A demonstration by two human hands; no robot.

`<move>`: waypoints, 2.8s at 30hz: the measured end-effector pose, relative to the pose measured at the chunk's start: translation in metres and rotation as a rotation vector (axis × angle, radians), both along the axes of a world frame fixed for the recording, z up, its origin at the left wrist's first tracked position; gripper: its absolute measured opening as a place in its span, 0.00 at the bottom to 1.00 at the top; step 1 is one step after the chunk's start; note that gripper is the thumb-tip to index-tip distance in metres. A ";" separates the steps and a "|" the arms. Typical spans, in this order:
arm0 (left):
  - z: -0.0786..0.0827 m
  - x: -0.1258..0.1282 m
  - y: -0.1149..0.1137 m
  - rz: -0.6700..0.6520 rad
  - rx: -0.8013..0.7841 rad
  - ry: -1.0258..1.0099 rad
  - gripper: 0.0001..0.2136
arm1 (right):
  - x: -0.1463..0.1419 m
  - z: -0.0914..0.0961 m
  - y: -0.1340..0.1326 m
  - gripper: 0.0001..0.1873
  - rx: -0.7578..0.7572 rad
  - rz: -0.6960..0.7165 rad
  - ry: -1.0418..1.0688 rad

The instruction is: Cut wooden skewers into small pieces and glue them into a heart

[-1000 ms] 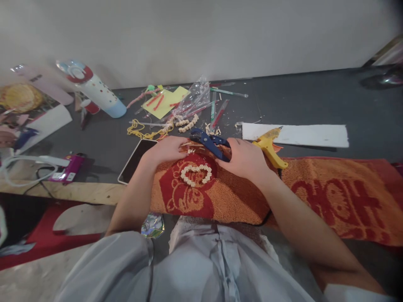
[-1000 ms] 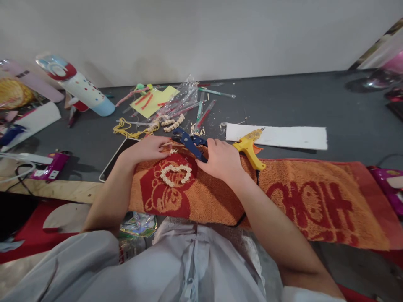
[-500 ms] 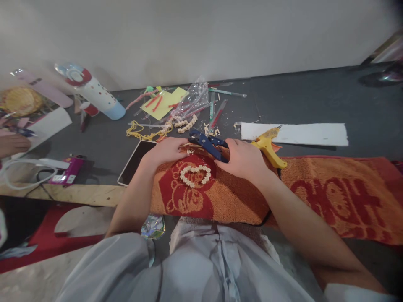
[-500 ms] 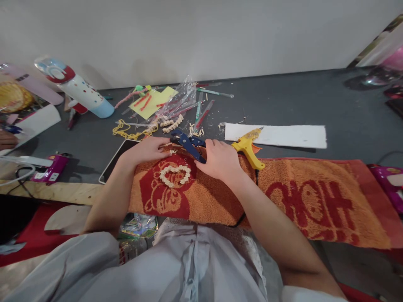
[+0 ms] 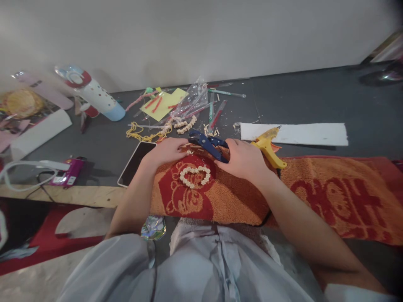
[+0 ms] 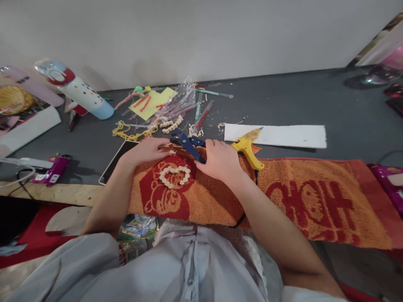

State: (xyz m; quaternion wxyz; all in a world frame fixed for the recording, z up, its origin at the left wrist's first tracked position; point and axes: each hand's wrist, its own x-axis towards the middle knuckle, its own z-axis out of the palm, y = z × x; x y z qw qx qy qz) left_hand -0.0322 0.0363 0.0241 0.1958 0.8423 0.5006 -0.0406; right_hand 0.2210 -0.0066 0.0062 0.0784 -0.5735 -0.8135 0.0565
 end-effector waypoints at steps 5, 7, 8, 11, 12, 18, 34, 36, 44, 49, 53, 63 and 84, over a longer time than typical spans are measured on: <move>0.001 0.002 -0.001 0.011 -0.027 -0.038 0.11 | 0.002 0.000 0.001 0.25 0.004 -0.007 0.001; 0.002 0.003 -0.001 0.019 -0.039 -0.036 0.12 | 0.002 0.000 0.002 0.25 0.004 -0.011 0.000; 0.002 0.002 -0.001 0.019 -0.044 -0.034 0.12 | 0.002 0.000 0.002 0.25 0.002 -0.012 0.000; 0.002 0.001 0.000 0.012 -0.044 -0.037 0.12 | 0.001 0.000 0.002 0.26 -0.001 -0.011 0.002; 0.002 0.001 0.000 0.009 -0.042 -0.040 0.12 | 0.001 0.000 0.002 0.26 -0.001 -0.013 0.002; 0.000 0.001 0.000 0.015 -0.059 -0.044 0.14 | 0.002 0.001 0.002 0.25 0.000 -0.011 0.010; 0.001 -0.003 0.002 0.035 -0.019 -0.018 0.14 | 0.003 0.000 0.002 0.24 -0.003 -0.024 0.012; 0.001 -0.004 0.003 0.040 -0.039 -0.026 0.14 | 0.003 0.000 0.002 0.24 -0.004 -0.017 0.011; 0.000 -0.002 0.002 0.029 -0.025 -0.023 0.12 | 0.003 0.000 0.002 0.25 -0.007 -0.015 0.012; -0.001 -0.003 0.002 0.027 -0.015 -0.026 0.12 | 0.003 0.000 0.002 0.24 -0.013 -0.009 0.007; -0.004 -0.003 0.003 0.027 -0.010 -0.041 0.12 | 0.002 0.000 0.002 0.24 -0.010 -0.020 0.010; -0.003 -0.002 0.003 0.030 0.026 -0.005 0.11 | 0.003 -0.001 0.002 0.25 0.000 -0.006 0.017; 0.001 -0.009 0.003 0.163 0.067 -0.029 0.12 | 0.004 0.000 0.003 0.25 -0.014 -0.024 -0.002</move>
